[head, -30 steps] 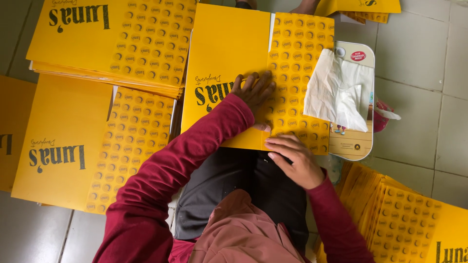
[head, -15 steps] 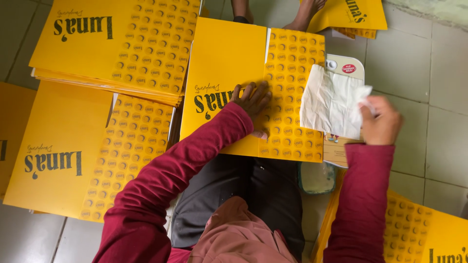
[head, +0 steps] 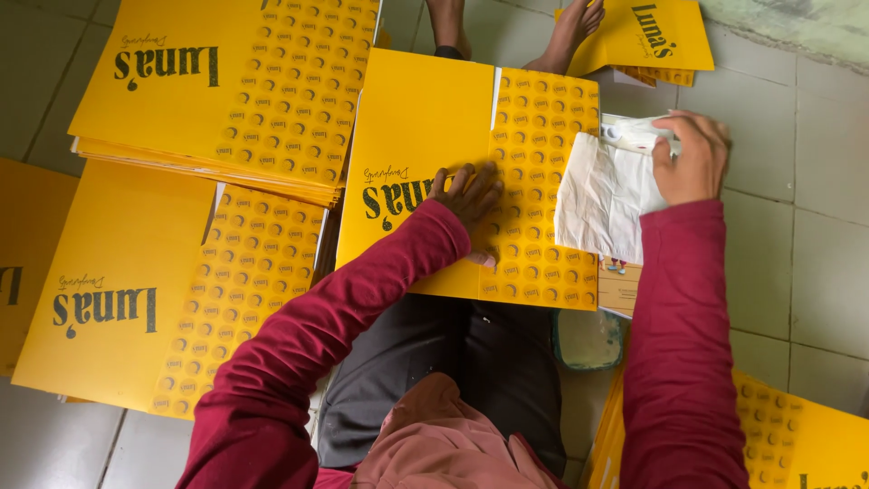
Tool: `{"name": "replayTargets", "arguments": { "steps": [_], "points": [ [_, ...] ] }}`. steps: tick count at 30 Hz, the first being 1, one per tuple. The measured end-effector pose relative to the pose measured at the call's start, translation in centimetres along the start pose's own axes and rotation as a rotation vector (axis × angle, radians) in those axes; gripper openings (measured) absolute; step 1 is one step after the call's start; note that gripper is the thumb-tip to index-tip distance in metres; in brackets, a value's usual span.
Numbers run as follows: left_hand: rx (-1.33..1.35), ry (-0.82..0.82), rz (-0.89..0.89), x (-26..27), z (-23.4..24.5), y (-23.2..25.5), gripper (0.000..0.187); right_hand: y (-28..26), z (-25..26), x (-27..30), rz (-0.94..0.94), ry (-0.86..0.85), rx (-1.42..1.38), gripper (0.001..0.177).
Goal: Applying glue to the edges of yellow paper bags and wiping off excess with a tissue
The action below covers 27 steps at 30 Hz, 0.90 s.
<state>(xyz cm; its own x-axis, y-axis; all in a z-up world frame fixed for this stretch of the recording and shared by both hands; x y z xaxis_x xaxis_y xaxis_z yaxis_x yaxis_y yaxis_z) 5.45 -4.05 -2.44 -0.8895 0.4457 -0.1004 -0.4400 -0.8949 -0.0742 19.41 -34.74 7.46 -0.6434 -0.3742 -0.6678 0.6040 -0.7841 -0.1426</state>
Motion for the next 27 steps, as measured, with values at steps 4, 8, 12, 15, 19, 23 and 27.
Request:
{"name": "replayTargets", "arguments": {
  "steps": [4, 8, 12, 15, 19, 23, 27],
  "points": [
    [0.049, -0.135, -0.004, 0.3, 3.4, 0.1, 0.139, -4.6, 2.0, 3.9, 0.02, 0.133, 0.161, 0.023],
    [0.055, -0.236, -0.001, 0.7, 4.7, -0.1, 0.133, -8.3, 2.1, 8.2, -0.207, -0.179, -0.009, 0.046],
    [0.095, -0.256, -0.012, 0.7, 4.7, 0.2, 0.131, -6.0, 5.2, 12.0, -0.207, 0.086, -0.018, 0.009],
    [0.075, -0.25, 0.005, 0.5, 4.7, 0.1, 0.13, -6.8, 10.1, 11.7, -0.489, 0.278, -0.226, 0.008],
    [0.061, -0.228, -0.02, 0.8, 5.1, 0.0, 0.131, -7.3, 14.4, 11.0, -0.476, 0.411, 0.089, 0.016],
    [0.073, -0.238, -0.002, 0.6, 4.4, -0.1, 0.133, -13.2, 12.5, 8.1, 0.024, 0.423, 0.259, 0.027],
    [0.06, -0.106, -0.034, 1.5, 3.6, -0.4, 0.134, -21.7, 5.9, 9.1, -0.009, 0.001, -0.206, 0.03]
  ]
}}
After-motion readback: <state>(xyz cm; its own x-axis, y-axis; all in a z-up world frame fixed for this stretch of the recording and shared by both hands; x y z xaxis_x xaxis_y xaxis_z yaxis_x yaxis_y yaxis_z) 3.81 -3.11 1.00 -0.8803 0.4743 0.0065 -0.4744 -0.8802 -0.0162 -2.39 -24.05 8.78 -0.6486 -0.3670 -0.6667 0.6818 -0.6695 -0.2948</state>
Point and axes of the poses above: each hand's wrist, its own x-axis away from the middle knuckle, its own z-axis out of the back of the hand, y = z × x, the point moved 5 cm from there along -x, towards the middle knuckle, and after that the axes turned 15 degrees about y, right-handed, at the moved point
